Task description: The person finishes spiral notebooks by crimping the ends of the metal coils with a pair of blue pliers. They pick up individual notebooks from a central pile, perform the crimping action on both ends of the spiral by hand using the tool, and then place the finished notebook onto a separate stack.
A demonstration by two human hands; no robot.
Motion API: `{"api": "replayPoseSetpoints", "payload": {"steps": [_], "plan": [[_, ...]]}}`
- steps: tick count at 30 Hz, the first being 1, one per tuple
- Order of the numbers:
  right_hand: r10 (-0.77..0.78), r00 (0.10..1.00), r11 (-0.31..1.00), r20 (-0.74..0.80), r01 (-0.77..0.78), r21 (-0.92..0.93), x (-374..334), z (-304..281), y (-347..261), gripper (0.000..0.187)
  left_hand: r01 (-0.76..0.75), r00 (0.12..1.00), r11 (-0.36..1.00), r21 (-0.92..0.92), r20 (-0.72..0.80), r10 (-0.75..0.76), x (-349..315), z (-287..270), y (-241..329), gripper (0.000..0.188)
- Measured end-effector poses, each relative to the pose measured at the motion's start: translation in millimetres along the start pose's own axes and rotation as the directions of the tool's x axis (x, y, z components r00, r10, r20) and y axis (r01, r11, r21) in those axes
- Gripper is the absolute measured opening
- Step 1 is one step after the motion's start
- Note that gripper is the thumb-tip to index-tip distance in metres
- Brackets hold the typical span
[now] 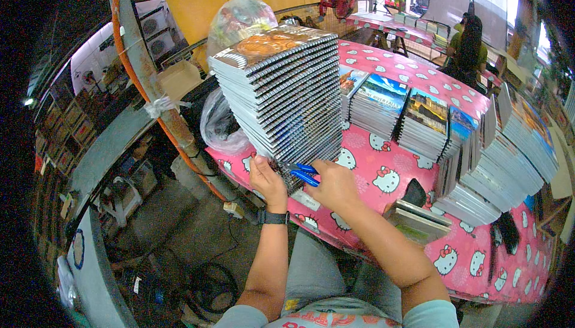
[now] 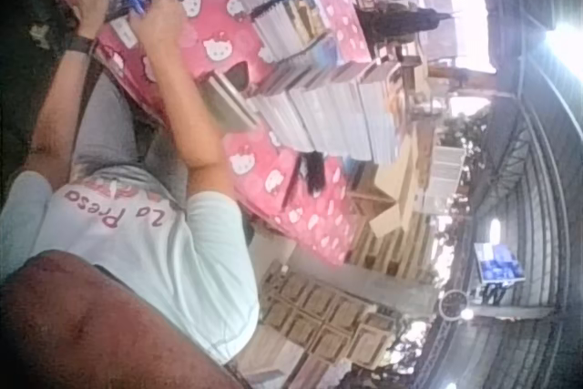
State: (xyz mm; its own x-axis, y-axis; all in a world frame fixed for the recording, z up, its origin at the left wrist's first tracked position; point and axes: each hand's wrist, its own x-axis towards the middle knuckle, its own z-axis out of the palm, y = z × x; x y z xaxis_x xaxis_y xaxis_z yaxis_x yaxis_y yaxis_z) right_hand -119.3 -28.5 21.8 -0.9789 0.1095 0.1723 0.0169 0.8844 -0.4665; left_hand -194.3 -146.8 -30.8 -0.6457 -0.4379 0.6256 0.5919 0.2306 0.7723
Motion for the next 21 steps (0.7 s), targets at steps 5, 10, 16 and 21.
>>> {"api": "replayPoseSetpoints", "payload": {"steps": [5,10,16,21], "plan": [[-0.301,0.881,0.948,-0.364,0.236,-0.213,-1,11,15,0.037,0.001,1.000,1.000,-0.010,-0.023,-0.001,1,1,-1,0.039],[-0.024,0.998,0.997,-0.050,0.021,-0.077,1,9,2,0.040,0.008,1.000,1.000,0.003,0.000,-0.008,0,0,-5,0.038],[-0.167,0.962,0.985,-0.214,0.153,-0.083,-3,17,22,0.038,-0.012,1.000,1.000,-0.017,-0.003,0.012,-1,1,-5,0.037],[-0.195,0.951,0.967,-0.242,0.145,-0.208,-1,20,10,0.041,-0.032,0.999,0.999,-0.021,0.021,0.032,-1,-1,-11,0.037]]}}
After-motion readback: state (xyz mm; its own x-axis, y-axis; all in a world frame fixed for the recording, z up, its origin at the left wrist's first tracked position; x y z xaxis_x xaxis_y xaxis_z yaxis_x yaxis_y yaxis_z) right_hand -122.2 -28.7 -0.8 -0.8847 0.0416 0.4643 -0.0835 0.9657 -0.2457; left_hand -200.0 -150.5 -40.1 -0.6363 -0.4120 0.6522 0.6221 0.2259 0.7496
